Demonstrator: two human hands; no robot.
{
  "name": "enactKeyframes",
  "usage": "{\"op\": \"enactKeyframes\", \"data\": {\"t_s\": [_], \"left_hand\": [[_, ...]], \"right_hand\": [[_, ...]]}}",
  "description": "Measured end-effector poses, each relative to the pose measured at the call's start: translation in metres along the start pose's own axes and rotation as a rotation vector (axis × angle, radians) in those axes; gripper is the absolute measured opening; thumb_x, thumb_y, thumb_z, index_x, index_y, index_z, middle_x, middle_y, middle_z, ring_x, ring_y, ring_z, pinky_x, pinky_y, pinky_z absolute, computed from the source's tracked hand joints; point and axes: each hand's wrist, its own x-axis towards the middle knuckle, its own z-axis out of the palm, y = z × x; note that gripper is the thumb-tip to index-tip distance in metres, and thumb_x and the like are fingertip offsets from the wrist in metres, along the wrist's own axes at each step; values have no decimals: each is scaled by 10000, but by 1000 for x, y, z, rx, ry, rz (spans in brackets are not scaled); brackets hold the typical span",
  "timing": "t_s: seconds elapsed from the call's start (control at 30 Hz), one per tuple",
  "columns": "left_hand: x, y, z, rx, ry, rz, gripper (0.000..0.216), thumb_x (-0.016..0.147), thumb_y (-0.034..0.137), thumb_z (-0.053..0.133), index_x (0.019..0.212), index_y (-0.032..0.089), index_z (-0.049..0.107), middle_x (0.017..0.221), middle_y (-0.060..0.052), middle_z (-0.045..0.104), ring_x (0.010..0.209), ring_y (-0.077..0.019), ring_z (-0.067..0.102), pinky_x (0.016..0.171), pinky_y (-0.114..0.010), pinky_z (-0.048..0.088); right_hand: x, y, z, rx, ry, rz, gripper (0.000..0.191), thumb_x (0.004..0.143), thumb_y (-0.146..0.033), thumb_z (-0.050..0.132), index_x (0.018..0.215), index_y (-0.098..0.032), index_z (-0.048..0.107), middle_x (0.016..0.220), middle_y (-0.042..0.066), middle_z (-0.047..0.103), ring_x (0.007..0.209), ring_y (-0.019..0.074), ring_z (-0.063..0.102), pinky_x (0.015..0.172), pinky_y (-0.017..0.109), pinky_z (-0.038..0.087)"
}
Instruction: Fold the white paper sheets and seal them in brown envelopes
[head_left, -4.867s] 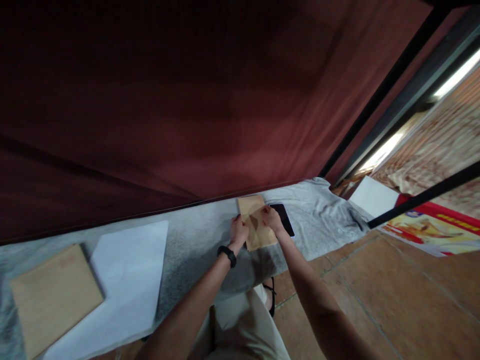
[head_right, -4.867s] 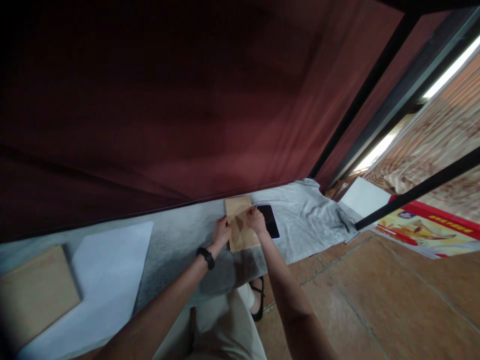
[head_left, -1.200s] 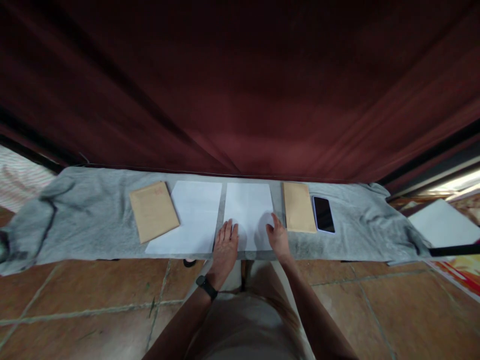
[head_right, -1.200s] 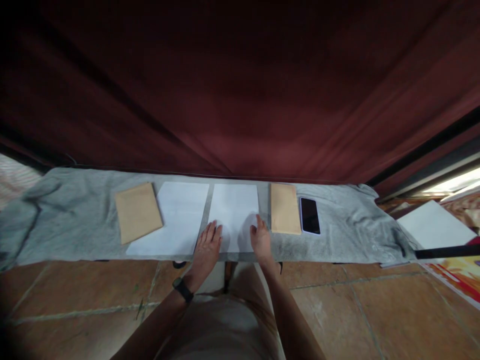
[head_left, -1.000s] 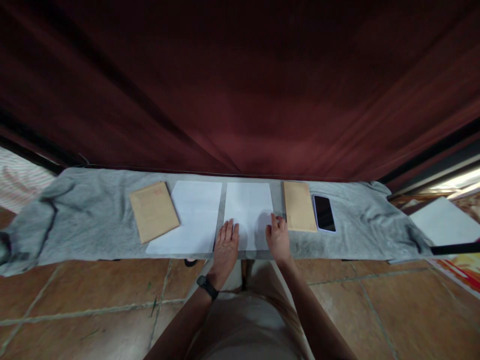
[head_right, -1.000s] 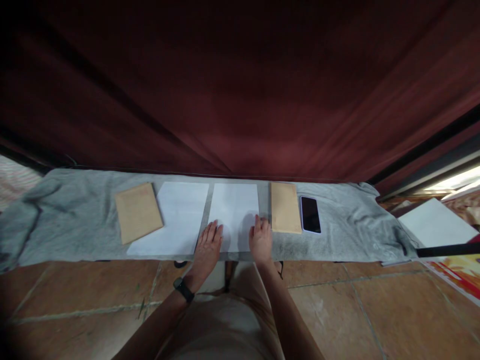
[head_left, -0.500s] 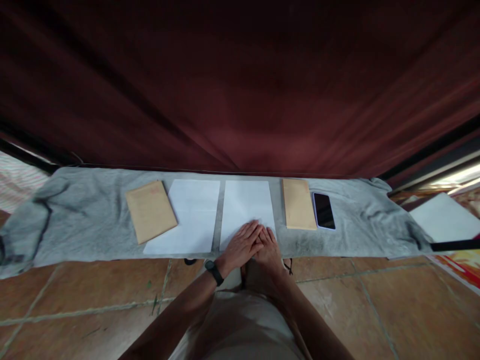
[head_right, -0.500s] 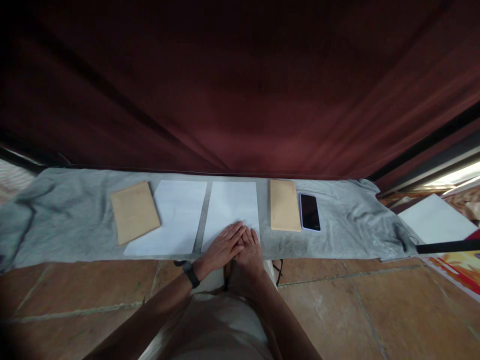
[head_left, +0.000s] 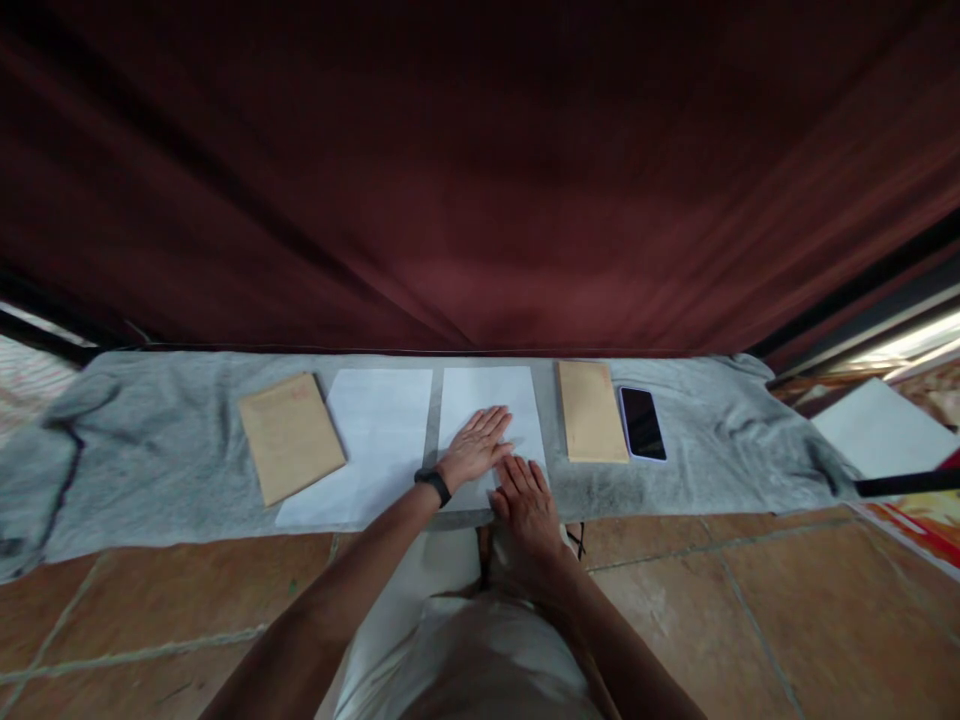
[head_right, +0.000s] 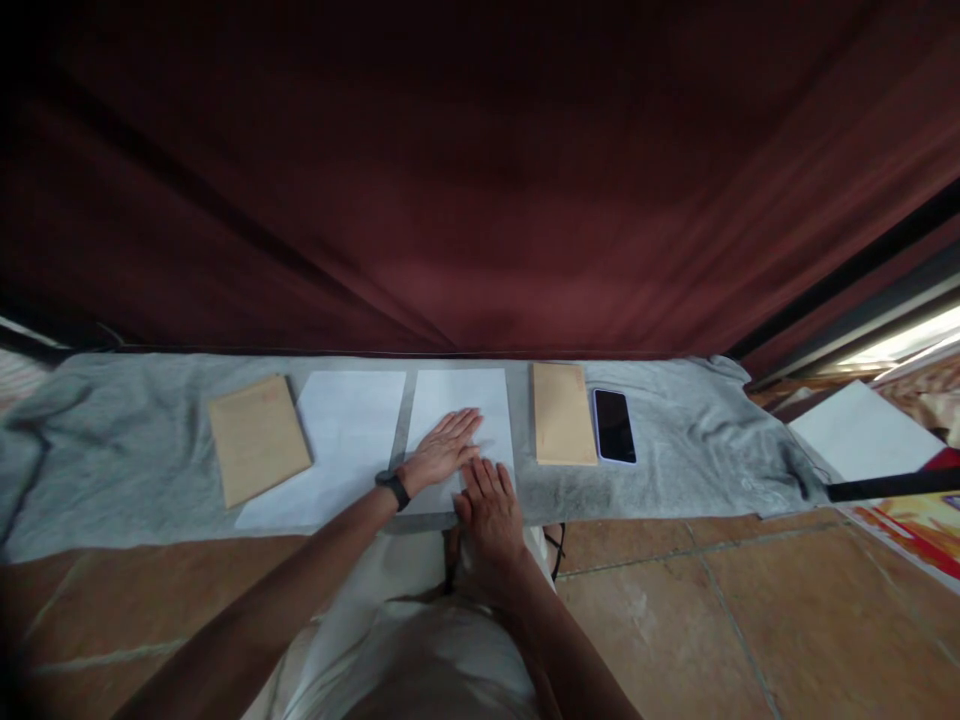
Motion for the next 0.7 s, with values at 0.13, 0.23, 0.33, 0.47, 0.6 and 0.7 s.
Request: {"op": "enactKeyframes", "data": {"t_s": [0.13, 0.23, 0.33, 0.47, 0.6, 0.7], "left_hand": [[16, -18, 0, 17, 14, -7, 554, 1058, 456, 369, 1542, 193, 428, 1638, -101, 375, 1533, -215, 313, 1268, -447, 217], [27, -30, -1, 28, 20, -21, 529, 1055, 443, 374, 1536, 237, 451, 1638, -79, 377, 1532, -229, 316, 1266, -471, 223], [37, -42, -2, 42, 21, -46, 533, 1049, 445, 376, 1540, 251, 449, 1638, -71, 377, 1530, -245, 320, 1267, -484, 215], [48, -56, -4, 41, 31, -91, 549, 1043, 467, 367, 1543, 255, 448, 1628, -64, 399, 1520, -257, 338, 1263, -488, 218], [57, -69, -4, 42, 25, -158, 587, 1043, 487, 341, 1559, 219, 418, 1627, -79, 402, 1525, -264, 325, 1259, -483, 225], [63, -78, -5, 46, 31, -208, 599, 1045, 483, 322, 1564, 196, 401, 1625, -90, 405, 1526, -261, 322, 1256, -475, 231]], "right_hand": [[-1, 0, 1, -9, 36, -5, 484, 1028, -299, 519, 1498, -199, 467, 1521, 132, 535, 1440, 276, 454, 1208, 545, 337], [-3, 1, 4, -12, 40, -11, 495, 1024, -285, 531, 1509, -217, 455, 1535, 125, 523, 1452, 270, 441, 1210, 546, 333], [-3, 2, 5, -19, 35, -19, 508, 1028, -281, 521, 1525, -219, 437, 1553, 127, 501, 1463, 277, 427, 1204, 556, 335], [-2, 0, 3, -32, 22, -12, 494, 1043, -321, 495, 1518, -194, 453, 1562, 132, 490, 1470, 279, 416, 1207, 547, 331], [0, -1, 2, -36, 19, -2, 495, 1043, -335, 493, 1518, -202, 459, 1564, 129, 488, 1467, 273, 421, 1213, 540, 328], [0, -1, 1, -47, 14, -3, 496, 1041, -336, 500, 1517, -202, 461, 1568, 127, 481, 1465, 277, 424, 1212, 538, 333]]}}
